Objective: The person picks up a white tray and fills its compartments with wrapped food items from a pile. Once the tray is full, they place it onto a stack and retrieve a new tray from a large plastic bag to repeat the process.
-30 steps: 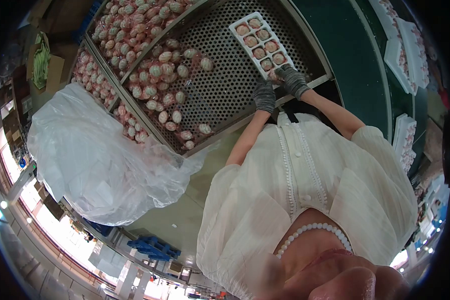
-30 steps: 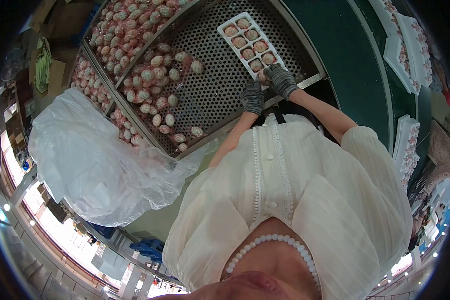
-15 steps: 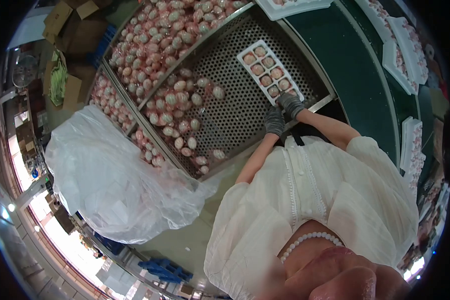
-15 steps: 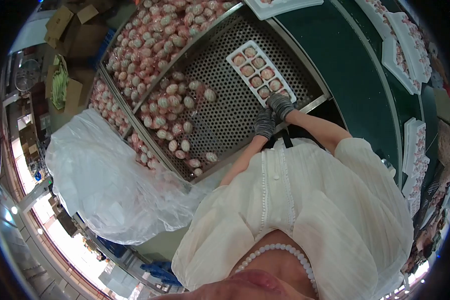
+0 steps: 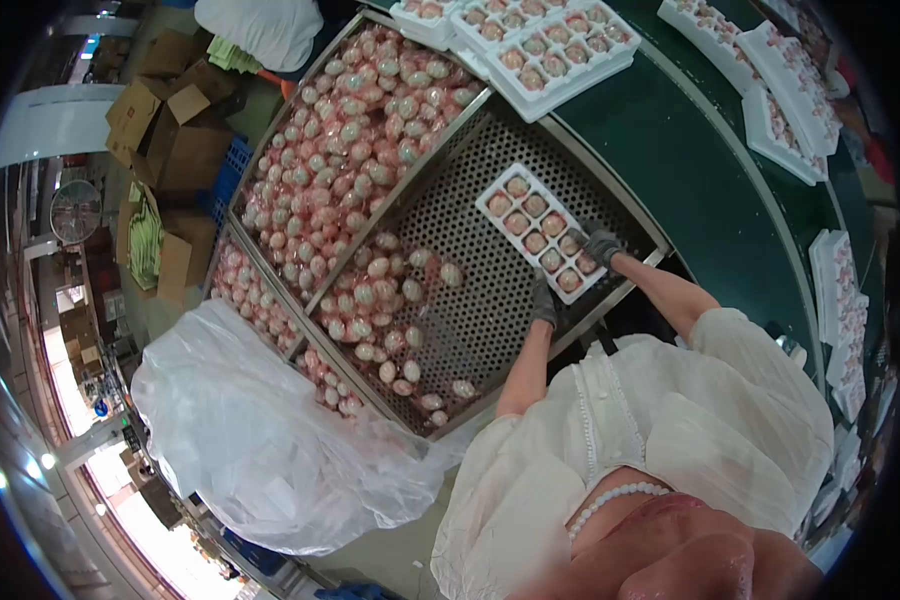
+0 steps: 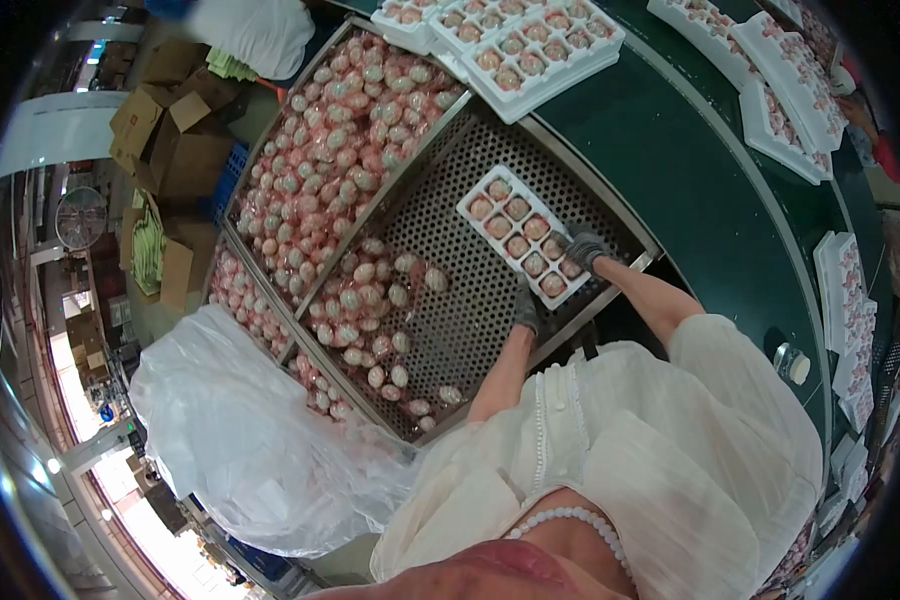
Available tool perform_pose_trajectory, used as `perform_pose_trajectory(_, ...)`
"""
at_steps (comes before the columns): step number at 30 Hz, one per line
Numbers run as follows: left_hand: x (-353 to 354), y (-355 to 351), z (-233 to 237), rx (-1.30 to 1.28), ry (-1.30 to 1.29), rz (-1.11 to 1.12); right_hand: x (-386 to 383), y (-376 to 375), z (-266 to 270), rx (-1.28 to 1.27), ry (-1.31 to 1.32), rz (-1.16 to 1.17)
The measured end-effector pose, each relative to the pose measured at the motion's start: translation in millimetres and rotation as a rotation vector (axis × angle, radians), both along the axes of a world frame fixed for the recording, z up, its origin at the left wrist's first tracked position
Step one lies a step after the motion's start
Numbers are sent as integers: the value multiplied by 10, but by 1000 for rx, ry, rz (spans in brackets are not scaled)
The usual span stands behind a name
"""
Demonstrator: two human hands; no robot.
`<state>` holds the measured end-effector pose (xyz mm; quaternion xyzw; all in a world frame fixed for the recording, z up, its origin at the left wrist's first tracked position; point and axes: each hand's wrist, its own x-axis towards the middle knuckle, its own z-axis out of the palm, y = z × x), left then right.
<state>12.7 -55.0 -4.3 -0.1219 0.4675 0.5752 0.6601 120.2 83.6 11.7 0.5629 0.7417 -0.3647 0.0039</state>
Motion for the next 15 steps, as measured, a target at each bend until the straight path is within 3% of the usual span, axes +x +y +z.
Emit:
perform_pose_trajectory(1,36,5,17,38,-87,54,-13,38,183,-291,-80,6)
perform_pose_trajectory(4,56,72,-7,98,-115,173,-36,94,-10,-169,26,-15)
perform_pose_trajectory(6,35,89,-98,90,-125,190,-16,134,-139,-375,88,-65)
perform_pose_trajectory(8,35,47,25,12,88,80,26,52,-86,-311,99,-74)
perform_pose_trajectory(9,11,72,74,32,18,122,24,64,-56,-259,101,-71)
perform_pose_trajectory(11,-61,80,78,28,334,16,39,113,-47,-276,167,-124)
perform_pose_trajectory(12,-74,91,92,26,339,22,50,159,-174,-376,214,-126)
perform_pose_trajectory(14,-120,77,117,25,629,-24,-21,204,217,-656,327,-154)
perform_pose_trajectory(15,-134,23,121,35,645,-30,-32,92,141,-648,346,-156)
